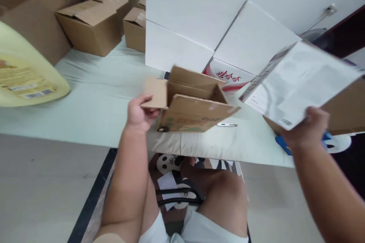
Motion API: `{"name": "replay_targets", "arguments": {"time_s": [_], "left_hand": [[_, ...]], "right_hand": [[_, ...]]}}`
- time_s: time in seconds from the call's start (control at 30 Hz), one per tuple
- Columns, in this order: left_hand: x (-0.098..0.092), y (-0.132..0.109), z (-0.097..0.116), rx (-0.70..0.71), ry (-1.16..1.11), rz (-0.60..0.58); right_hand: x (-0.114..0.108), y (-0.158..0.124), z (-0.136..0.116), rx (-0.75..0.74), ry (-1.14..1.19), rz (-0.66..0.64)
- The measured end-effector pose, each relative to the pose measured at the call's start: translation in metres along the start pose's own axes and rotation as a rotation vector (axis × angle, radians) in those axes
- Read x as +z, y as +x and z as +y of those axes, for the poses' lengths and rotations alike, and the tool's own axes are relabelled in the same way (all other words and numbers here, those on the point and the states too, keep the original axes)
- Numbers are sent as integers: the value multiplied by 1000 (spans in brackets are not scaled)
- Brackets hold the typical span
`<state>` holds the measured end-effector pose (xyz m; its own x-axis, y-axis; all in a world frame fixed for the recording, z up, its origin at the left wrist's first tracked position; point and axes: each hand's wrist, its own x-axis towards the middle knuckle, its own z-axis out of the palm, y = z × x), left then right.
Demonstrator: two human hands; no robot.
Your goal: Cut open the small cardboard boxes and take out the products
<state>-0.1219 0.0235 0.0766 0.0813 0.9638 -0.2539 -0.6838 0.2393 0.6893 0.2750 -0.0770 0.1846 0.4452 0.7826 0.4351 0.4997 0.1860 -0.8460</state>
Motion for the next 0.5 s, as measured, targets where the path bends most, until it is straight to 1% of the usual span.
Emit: {"name": "replay_targets", "arguments": {"time_s": [0.07,0.1,0.17,0.2,0.27,0.3,0.37,0.43,0.5], "left_hand": [[-7,0,14,81,-45,92],[-8,-1,20,115,-56,124],[-7,-4,28,160,-55,160],[-5,-5,29,174,-49,169],[2,-7,28,203,-40,199],[5,-7,26,223,-40,227],[12,-5,21,287,-45,282],[17,-2,18,362,-55,335],[20,-1,18,404,-74,420]], "right_hand": [[5,-20,43,202,226,-25],[12,-32,64,284,348,-23],[37,-55,99,444,609,-6],[53,-66,112,518,729,15],[84,-81,128,618,906,53],[97,-86,133,633,951,61],[115,-93,140,605,964,48],[123,-98,147,548,907,26],[124,-104,156,504,766,4]]}}
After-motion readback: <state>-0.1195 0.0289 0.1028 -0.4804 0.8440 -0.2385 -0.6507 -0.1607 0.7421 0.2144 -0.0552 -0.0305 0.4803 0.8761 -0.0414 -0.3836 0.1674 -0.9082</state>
